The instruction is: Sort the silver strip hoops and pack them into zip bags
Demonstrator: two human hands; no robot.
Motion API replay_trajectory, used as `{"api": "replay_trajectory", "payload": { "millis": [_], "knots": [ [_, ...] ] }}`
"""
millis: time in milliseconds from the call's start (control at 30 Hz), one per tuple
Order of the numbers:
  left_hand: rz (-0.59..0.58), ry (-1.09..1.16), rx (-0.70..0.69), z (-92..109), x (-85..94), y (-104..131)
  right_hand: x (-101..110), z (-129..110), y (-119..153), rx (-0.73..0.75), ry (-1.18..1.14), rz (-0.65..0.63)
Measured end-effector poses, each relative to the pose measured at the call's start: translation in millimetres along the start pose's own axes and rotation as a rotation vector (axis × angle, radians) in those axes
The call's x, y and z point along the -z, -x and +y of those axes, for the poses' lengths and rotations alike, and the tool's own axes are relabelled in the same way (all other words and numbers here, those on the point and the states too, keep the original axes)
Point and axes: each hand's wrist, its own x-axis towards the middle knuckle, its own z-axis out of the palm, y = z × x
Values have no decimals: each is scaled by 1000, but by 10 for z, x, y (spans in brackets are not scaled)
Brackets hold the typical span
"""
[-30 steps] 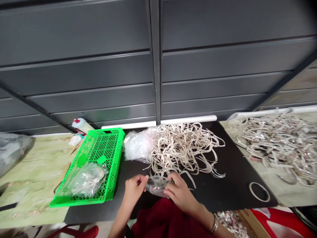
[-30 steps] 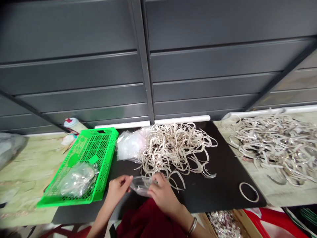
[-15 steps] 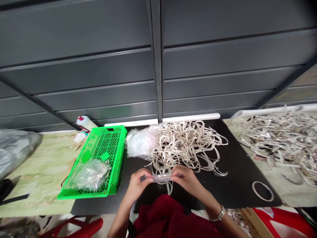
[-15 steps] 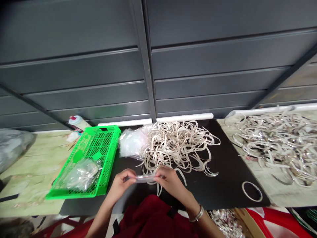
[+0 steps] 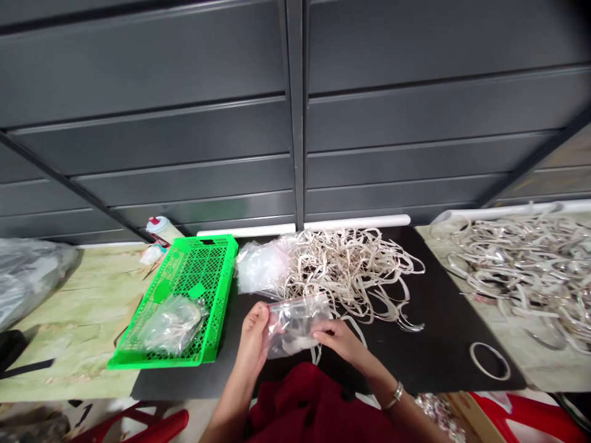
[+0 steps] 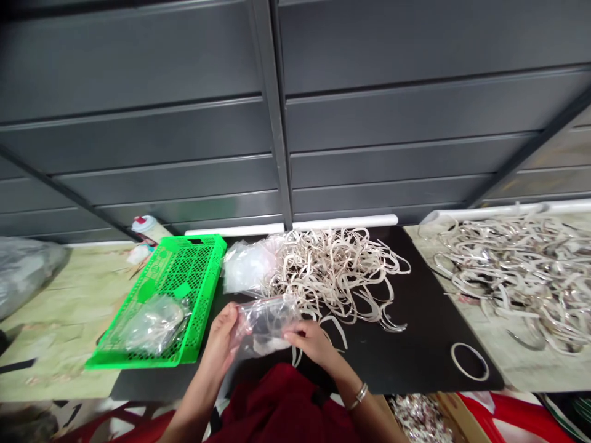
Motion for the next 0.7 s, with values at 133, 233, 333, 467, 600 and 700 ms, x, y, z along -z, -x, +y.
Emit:
{"api": "replay_trajectory", "payload": {
  "millis": [133,233,333,467,600,700],
  "knots": [
    [68,-113,-17,-72,187,-76,-40,-17,1,18,35,90],
    [2,-358,-39,-150,390,-91,-5,41,-5,30,90,149],
    [-127,-474,163,-262,528,-59,20,172,-10,85,167,151],
    [-100,-354,321,-462,552,-16,-10,354,-12,180,271,116],
    [19,-241,252,-636,542,-45,-66,468,6,170,298,114],
    [37,-277,198,-724,582,-92,-82,556,28,208,302,98]
  ]
}}
